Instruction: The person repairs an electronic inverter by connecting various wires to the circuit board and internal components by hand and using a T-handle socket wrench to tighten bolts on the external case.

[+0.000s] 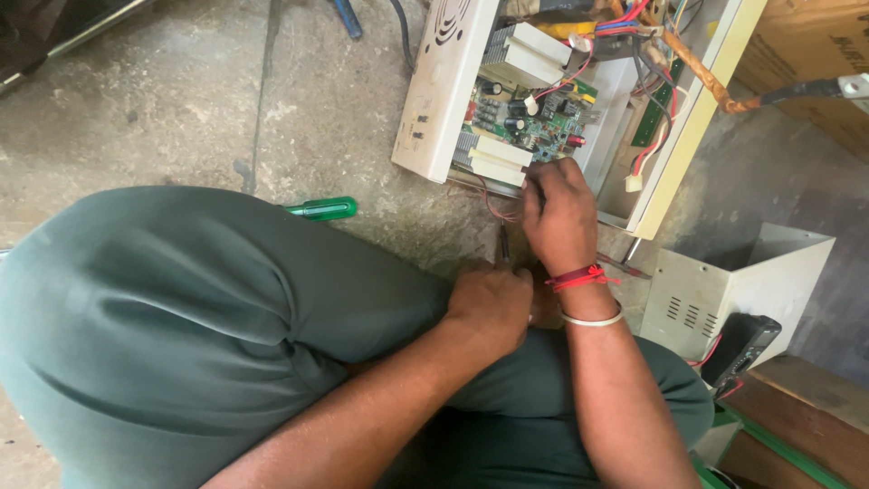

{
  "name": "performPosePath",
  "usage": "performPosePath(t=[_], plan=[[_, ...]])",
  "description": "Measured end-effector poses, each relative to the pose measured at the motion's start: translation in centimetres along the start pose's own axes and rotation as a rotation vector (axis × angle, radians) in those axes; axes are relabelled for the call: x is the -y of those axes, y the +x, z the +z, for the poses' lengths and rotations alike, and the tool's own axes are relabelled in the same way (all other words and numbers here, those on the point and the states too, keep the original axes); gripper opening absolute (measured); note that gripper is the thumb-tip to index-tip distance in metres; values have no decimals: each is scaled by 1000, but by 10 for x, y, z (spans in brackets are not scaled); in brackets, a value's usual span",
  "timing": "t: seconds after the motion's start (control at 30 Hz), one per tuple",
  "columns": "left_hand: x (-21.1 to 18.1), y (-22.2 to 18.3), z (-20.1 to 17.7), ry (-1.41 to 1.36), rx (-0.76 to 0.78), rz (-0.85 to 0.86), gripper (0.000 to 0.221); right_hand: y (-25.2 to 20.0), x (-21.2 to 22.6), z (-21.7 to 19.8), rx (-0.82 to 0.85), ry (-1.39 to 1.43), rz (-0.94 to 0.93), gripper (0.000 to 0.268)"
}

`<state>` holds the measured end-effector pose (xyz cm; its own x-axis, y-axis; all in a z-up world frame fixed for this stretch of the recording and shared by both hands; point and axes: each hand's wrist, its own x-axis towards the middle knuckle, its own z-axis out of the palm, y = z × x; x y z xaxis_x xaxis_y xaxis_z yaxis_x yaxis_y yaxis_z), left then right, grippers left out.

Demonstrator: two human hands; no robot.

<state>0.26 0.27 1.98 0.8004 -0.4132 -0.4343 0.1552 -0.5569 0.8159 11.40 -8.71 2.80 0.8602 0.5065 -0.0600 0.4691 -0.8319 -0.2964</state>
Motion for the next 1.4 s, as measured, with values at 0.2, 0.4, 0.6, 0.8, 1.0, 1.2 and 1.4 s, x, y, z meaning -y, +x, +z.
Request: performPosePath(t=[0.2, 0.4, 0.6, 0.8, 1.0, 1.2, 1.4], plan=[[1, 0, 7, -68, -18, 4, 30, 0, 5, 2, -17, 38, 36, 10], [1, -1, 0, 13, -100, 28, 28, 1, -1, 11, -61, 32, 51, 11], [-1, 1, -5, 62, 86, 8, 22, -8, -11, 14, -78, 18, 43, 12], [9, 9, -17, 209, -58, -79, 28, 2, 12, -39, -99, 79, 67, 25], [36, 24, -19, 89, -273, -231, 39, -50, -5, -136, 112, 486, 47, 27], [61, 34, -14, -30, -519, -26, 37, -84, -42, -130, 323, 26, 107, 25], [65, 41, -14, 38, -620, 128, 29, -65, -41, -21, -75, 246, -62, 21]])
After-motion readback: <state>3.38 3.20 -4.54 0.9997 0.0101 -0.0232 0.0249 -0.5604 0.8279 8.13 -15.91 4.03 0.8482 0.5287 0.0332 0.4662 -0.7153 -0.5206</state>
